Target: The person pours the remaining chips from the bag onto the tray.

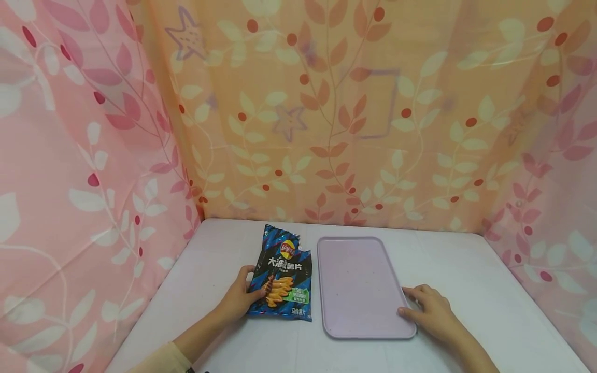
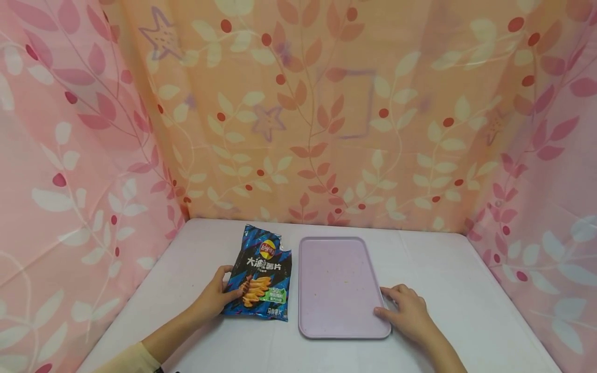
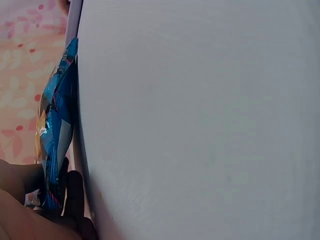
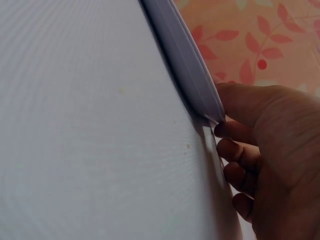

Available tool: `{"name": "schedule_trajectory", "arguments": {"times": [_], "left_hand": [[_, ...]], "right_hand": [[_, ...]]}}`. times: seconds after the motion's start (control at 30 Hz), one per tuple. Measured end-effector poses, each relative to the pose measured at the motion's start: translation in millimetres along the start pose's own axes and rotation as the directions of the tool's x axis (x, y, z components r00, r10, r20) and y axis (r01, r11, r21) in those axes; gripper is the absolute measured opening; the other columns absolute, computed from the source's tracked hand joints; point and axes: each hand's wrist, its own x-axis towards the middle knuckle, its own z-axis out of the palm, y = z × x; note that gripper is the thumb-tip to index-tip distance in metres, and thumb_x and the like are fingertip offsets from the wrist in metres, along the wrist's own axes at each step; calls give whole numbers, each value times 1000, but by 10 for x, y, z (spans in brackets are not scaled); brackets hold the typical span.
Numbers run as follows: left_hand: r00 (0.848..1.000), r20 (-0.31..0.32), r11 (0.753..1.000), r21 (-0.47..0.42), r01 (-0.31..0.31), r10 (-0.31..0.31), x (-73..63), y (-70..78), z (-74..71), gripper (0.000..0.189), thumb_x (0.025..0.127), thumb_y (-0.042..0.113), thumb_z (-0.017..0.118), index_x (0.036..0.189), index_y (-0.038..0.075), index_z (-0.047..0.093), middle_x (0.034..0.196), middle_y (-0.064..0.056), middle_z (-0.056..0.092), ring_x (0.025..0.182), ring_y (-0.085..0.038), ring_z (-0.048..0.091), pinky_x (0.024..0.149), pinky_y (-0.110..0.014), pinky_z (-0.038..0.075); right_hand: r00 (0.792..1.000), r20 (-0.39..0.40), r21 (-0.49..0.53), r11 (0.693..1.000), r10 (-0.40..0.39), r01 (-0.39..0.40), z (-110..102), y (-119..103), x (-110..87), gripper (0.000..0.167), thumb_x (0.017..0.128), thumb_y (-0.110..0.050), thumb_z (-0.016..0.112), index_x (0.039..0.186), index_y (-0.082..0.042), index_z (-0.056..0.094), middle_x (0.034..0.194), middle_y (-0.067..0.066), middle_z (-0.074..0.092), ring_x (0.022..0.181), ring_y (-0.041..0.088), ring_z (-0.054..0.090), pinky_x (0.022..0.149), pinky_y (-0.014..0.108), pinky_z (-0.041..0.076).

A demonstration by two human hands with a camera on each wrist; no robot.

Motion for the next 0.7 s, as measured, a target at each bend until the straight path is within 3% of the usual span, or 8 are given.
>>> {"name": "schedule_trajectory", "arguments": {"times": [0.17,0.37,0.7], "left_hand": [[999,-30,996,-91,8,-11,-19,42,14,56,101,17,67,146,14,35,118,-21,70,92,-24,73,81,-41,62],[998,-55,988,-156,8,-17,-4,70,29,42,101,17,67,138,10,48,121,-19,71,95,-23,73,81,-36,61],[996,60,965,-257,-43,60,7,117,-39,38,106,22,58,140,15,44,129,-16,67,101,-23,72,87,-33,60]], "right_hand": [[1000,8,13,1000,7,-7,12,3,3,65,85,-52,79,131,-7,68,107,-1,65,92,13,51,79,38,35],[1000,7,23,1000,5,-5,14,7,-1,64,85,-51,79,131,-7,68,106,-2,64,91,12,50,78,36,32],[1000,13,20,1000,20,-20,13,-3,5,65,85,-51,79,132,-8,68,106,-1,64,92,13,51,79,37,33]]}}
